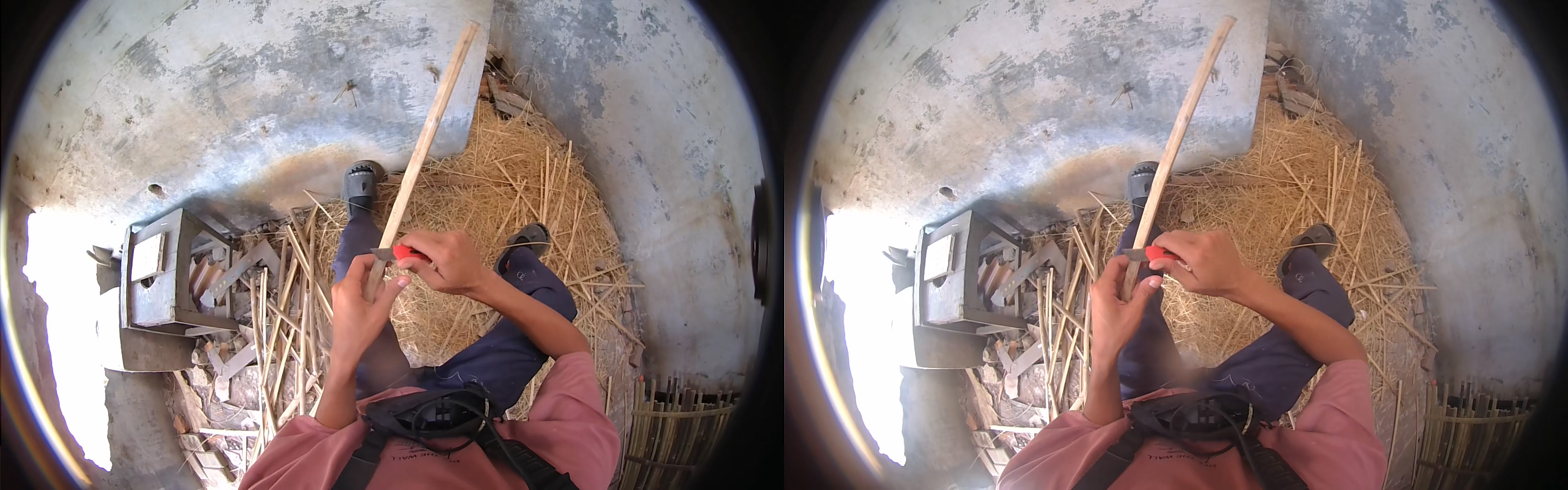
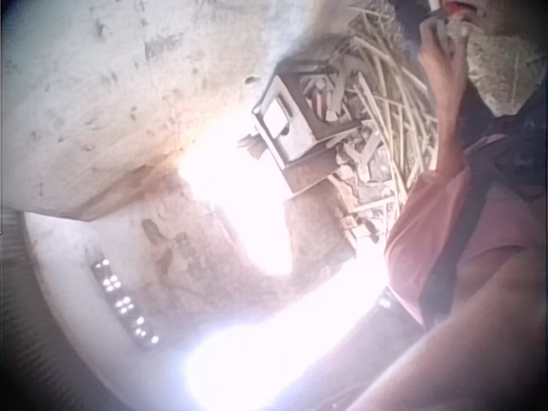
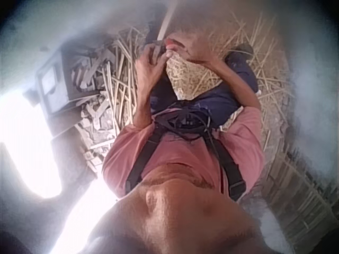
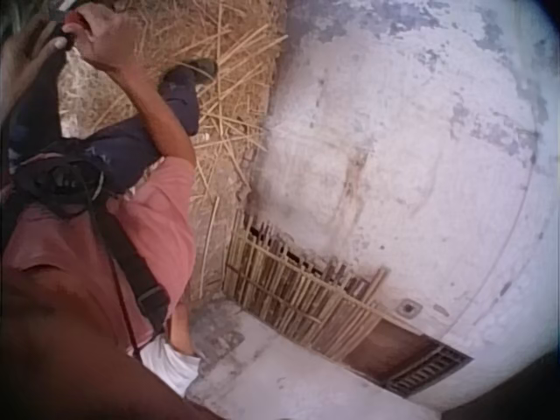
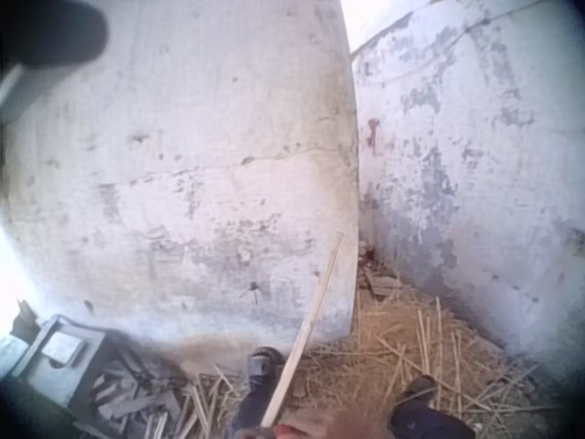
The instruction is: The person whittles the end of a long thin wooden rod with a small knife, rotating the rod and making repeated shallow cuts to taper the tip.
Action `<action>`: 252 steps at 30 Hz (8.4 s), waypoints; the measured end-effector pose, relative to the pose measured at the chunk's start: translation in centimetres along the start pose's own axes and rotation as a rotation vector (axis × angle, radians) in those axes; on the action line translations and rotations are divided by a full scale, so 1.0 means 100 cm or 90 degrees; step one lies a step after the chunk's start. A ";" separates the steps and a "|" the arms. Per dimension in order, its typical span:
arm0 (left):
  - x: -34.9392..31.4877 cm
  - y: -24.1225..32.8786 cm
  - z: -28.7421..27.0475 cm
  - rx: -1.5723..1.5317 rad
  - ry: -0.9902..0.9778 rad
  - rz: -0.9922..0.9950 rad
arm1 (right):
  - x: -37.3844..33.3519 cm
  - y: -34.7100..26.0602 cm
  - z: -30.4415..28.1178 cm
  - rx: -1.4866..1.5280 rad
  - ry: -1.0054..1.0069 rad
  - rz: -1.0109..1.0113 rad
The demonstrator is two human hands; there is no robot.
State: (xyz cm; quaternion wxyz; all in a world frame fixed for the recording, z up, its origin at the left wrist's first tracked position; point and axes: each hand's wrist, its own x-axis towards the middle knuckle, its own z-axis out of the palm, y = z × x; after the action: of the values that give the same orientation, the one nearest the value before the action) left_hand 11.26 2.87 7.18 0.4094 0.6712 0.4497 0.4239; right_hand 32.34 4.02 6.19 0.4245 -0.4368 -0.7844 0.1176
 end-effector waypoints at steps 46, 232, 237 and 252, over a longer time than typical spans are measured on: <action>-0.031 -0.008 0.005 0.090 0.090 -0.081 | 0.038 0.032 -0.053 -0.169 0.194 0.190; 0.016 0.037 0.007 0.006 -0.009 -0.035 | 0.013 -0.010 -0.033 -0.035 0.133 0.043; 0.017 0.031 0.009 -0.017 0.000 -0.023 | 0.012 -0.006 -0.031 -0.009 0.178 0.088; 0.020 0.017 0.014 -0.068 0.014 0.029 | 0.006 -0.005 -0.010 -0.029 0.116 -0.002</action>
State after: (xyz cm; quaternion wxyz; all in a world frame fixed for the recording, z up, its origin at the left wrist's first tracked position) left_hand 13.52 4.05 8.73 0.4303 0.6536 0.4154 0.4638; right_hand 32.72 4.00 7.39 0.4838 -0.4542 -0.7458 0.0589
